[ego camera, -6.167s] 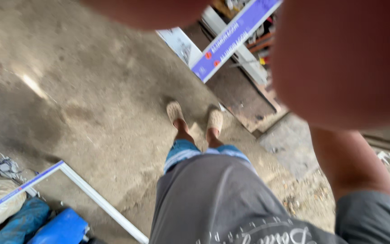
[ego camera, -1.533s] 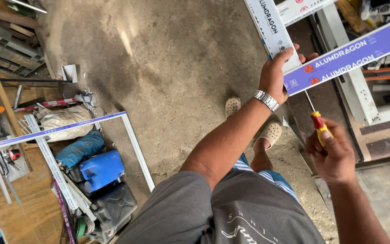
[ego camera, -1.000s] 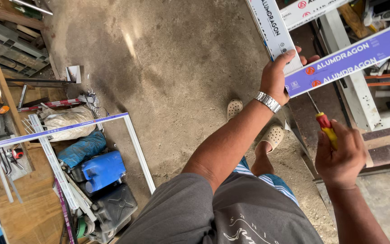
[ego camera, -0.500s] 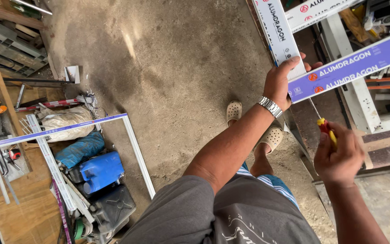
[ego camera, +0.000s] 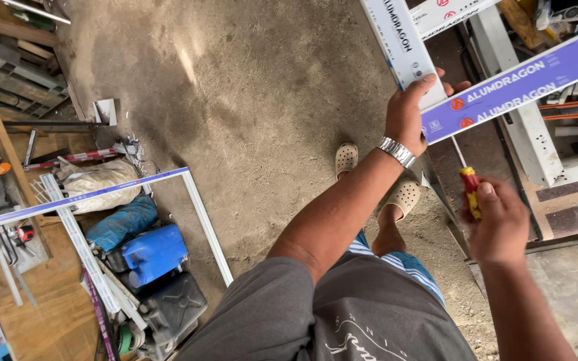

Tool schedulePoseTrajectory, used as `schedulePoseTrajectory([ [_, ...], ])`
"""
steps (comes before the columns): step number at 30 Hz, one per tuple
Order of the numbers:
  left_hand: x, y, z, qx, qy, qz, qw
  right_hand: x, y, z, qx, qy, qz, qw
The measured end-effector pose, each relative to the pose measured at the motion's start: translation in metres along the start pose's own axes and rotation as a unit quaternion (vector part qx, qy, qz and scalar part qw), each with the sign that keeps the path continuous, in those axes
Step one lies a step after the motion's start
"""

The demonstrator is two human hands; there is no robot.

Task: The person uses a screwdriver to tighten screws on a white aluminum frame, securing a purple protective strip to the profile. They manipulate the frame and the tool to align and fasten the components together.

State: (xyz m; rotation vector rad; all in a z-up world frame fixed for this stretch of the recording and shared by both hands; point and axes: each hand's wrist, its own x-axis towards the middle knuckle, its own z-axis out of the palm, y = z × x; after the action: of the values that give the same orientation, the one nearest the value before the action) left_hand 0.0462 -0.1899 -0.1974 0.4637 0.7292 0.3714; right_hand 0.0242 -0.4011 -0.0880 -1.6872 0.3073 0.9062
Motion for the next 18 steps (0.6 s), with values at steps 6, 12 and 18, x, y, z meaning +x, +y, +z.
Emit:
schedulePoseTrajectory([
  [6,-0.002,0.015,0.008,-0.059,-0.020,-0.020,0.998,-0.002,-0.011,-0.005,0.182,-0.166,-0.062,0.967],
  [12,-0.010,0.015,0.011,-0.056,-0.022,-0.034,0.998,-0.017,-0.015,0.003,-0.402,0.066,-0.482,0.776],
  [18,0.002,0.015,-0.006,-0.004,-0.040,-0.013,0.999,-0.006,-0.013,-0.001,0.443,-0.283,0.066,0.848],
])
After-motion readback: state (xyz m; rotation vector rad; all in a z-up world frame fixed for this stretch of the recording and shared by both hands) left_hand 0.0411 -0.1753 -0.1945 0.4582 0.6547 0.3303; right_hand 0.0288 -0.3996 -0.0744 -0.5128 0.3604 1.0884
